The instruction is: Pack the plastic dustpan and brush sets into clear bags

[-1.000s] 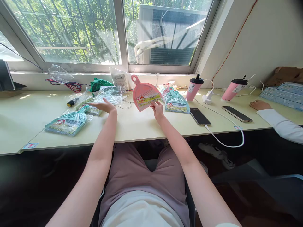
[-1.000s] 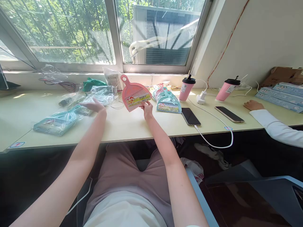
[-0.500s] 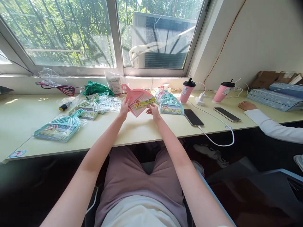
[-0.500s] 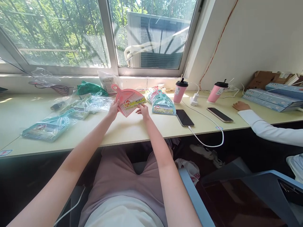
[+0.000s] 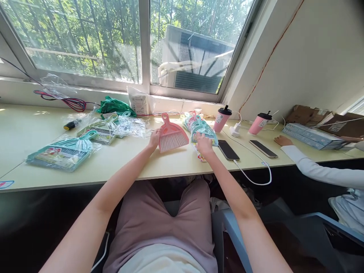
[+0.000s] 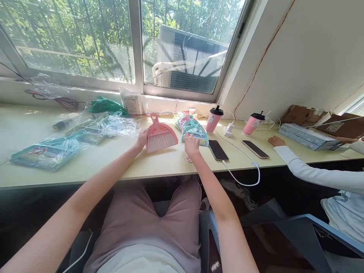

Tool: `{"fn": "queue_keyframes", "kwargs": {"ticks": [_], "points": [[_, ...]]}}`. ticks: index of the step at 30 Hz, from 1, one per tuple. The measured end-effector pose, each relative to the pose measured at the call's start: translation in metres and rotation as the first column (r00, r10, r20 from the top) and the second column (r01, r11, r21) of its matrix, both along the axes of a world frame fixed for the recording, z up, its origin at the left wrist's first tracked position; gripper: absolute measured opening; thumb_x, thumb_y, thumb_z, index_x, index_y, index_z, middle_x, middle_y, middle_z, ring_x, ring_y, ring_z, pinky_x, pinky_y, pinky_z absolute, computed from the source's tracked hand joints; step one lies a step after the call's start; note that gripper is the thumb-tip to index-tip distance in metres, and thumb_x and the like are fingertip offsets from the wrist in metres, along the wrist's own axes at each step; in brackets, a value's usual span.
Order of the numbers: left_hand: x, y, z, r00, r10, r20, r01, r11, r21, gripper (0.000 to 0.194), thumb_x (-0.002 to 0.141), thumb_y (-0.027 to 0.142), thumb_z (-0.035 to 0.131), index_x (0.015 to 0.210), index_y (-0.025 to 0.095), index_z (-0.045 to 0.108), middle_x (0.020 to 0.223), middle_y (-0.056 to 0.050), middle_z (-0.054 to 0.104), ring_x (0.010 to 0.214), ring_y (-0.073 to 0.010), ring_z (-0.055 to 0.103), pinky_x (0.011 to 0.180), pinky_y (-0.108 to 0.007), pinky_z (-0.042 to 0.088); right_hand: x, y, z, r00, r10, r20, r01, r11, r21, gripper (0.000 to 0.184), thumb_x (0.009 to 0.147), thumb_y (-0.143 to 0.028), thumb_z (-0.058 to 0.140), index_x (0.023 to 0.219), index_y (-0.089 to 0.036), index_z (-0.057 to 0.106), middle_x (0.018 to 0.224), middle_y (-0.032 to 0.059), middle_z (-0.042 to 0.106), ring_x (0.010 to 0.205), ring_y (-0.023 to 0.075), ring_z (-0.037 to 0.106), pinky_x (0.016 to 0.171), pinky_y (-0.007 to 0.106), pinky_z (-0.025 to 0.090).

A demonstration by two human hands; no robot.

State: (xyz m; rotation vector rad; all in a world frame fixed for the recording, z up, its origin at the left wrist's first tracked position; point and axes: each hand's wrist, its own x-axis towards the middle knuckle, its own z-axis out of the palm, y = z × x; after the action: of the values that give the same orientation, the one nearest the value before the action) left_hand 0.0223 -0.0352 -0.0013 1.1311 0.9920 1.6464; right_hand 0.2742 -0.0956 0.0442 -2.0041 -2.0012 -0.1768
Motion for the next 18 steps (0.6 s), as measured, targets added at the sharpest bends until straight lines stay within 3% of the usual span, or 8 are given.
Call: {"fn": "queue_keyframes", "kwargs": {"ticks": [3,5,9,13,18], "points": [[0.006,-0.006,-0.004,0.999,-0.009,-0.033,0.009,1.000,0.005,0.028,0.094,0.041,0.068,0.078,0.019,0.074,0.080,-0.008,0.075,0.085,-0.0274,0.071,0.092,-0.042,0.054,-0.041,-0.005,0.007,0.989,0.136,-0.060,-0.126,0.981,0.145,0.038,0.106,-0.023,0.048,0.143,-0.020,0.058,0.137,0.0221,0.064,0.108,0.0311,0.073,0.088,0.038,0.054],[0.009,-0.009,-0.005,0.998,-0.028,-0.050,0.029,0.999,0.026,0.029,0.095,0.041,0.066,0.077,0.020,0.073,0.080,-0.007,0.075,0.088,-0.0273,0.070,0.092,-0.041,0.053,-0.072,-0.002,0.005,0.964,0.246,-0.102,-0.227,0.959,0.169,0.031,0.108,-0.030,0.045,0.128,-0.021,0.067,0.131,0.0198,0.068,0.110,0.0308,0.071,0.089,0.037,0.054],[0.010,-0.011,-0.004,0.998,0.012,-0.060,-0.010,0.999,0.038,0.025,0.095,0.039,0.066,0.078,0.021,0.070,0.078,-0.006,0.073,0.093,-0.0273,0.070,0.090,-0.039,0.053,-0.117,0.015,-0.001,0.962,0.225,-0.158,-0.204,0.969,0.138,0.030,0.105,-0.018,0.044,0.119,-0.015,0.070,0.123,0.0229,0.070,0.108,0.0326,0.071,0.089,0.040,0.054],[0.007,-0.007,-0.001,0.999,0.036,-0.011,-0.035,0.997,0.062,0.022,0.093,0.041,0.071,0.081,0.021,0.070,0.078,-0.005,0.071,0.096,-0.0270,0.069,0.089,-0.036,0.052,-0.129,0.028,-0.002,0.952,0.175,-0.250,-0.126,0.972,0.197,0.031,0.107,-0.022,0.042,0.120,-0.015,0.070,0.127,0.0235,0.070,0.104,0.0302,0.073,0.089,0.039,0.055],[0.005,-0.005,-0.002,0.994,0.024,-0.108,-0.015,0.996,0.086,0.034,0.093,0.051,0.068,0.080,0.019,0.071,0.080,-0.005,0.072,0.087,-0.0237,0.068,0.085,-0.035,0.052,-0.121,0.032,0.007,0.950,0.113,-0.292,-0.063,0.983,0.174,0.036,0.108,-0.029,0.043,0.105,-0.014,0.076,0.113,0.0178,0.077,0.103,0.0267,0.072,0.090,0.033,0.053]]}}
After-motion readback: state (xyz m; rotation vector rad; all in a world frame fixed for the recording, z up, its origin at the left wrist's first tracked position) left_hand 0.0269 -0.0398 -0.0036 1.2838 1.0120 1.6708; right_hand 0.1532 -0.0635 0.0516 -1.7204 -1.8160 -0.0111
